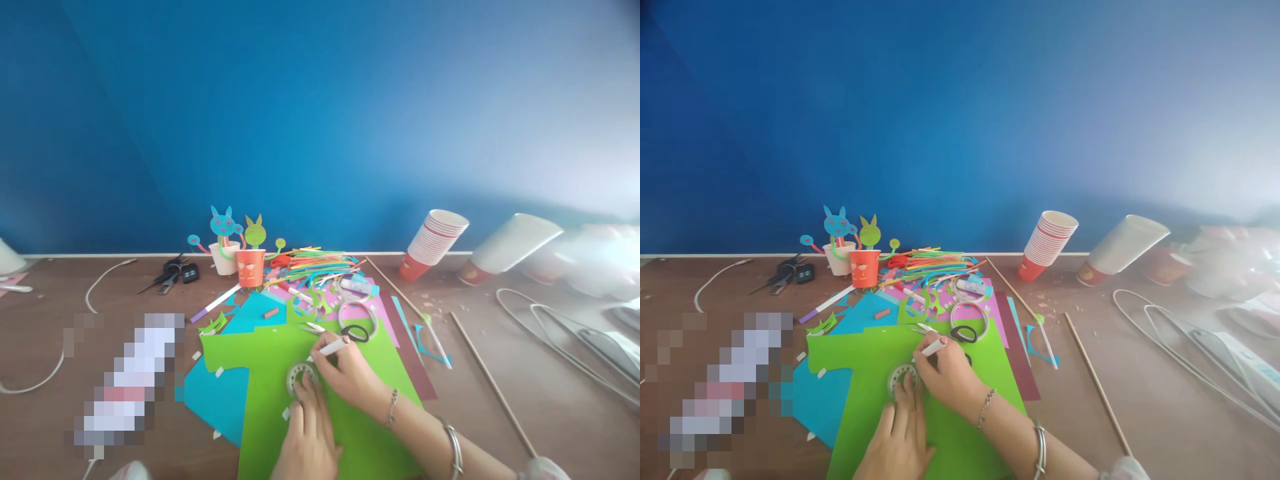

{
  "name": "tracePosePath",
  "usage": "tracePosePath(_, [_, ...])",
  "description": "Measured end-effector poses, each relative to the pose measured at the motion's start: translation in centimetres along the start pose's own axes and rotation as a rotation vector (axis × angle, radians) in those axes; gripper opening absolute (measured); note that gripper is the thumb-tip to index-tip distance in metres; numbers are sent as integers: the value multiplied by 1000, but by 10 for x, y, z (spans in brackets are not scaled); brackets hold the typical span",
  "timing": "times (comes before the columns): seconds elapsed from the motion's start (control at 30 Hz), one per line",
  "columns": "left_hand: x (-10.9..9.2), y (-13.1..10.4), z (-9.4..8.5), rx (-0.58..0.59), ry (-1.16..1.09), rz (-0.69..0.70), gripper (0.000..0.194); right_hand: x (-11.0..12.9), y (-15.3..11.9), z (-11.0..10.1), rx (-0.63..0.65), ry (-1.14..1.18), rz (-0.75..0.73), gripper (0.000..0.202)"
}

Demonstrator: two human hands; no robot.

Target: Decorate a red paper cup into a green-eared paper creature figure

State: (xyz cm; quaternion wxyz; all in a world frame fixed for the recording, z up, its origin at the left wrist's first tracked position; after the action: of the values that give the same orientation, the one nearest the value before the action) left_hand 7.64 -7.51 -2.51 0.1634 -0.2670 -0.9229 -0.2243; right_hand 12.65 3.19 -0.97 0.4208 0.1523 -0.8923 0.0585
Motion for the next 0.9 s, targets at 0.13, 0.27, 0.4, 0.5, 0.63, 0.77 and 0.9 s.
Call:
tracePosePath(0.13, [0,-1,0,3,9,3,67,-2,-8,-2,-38,14,-22,12])
tracePosePath(0.27, [1,0,-2,-16,-1,-1,66,-1,-14,-5,-71,31,-58,11])
tracePosePath(0.4, [3,0,-3,-41,-15,-9,64,0,-18,-7,-90,22,-81,12])
tracePosePath(0.5, [5,1,-3,-62,-40,-26,59,0,-19,-7,-93,20,-87,13])
tracePosePath(0.63, [4,1,-4,-79,-73,-40,53,0,-20,-7,-102,17,-92,13])
tracePosePath(0.77, [3,1,-1,-50,-84,-56,43,1,-23,-8,-109,15,-87,14])
tracePosePath(0.9, [1,1,0,-33,-92,-52,35,0,-27,-8,-100,12,-78,14])
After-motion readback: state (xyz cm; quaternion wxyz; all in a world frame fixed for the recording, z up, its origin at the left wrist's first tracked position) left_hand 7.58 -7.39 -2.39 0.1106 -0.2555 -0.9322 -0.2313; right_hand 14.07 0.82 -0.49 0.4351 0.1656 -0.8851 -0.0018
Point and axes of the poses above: each hand's wrist, its own y-axis towards the middle knuckle, its own z-axis out of the palm, x = y × z, the point moved 8 cm from there along y, towards the middle knuckle
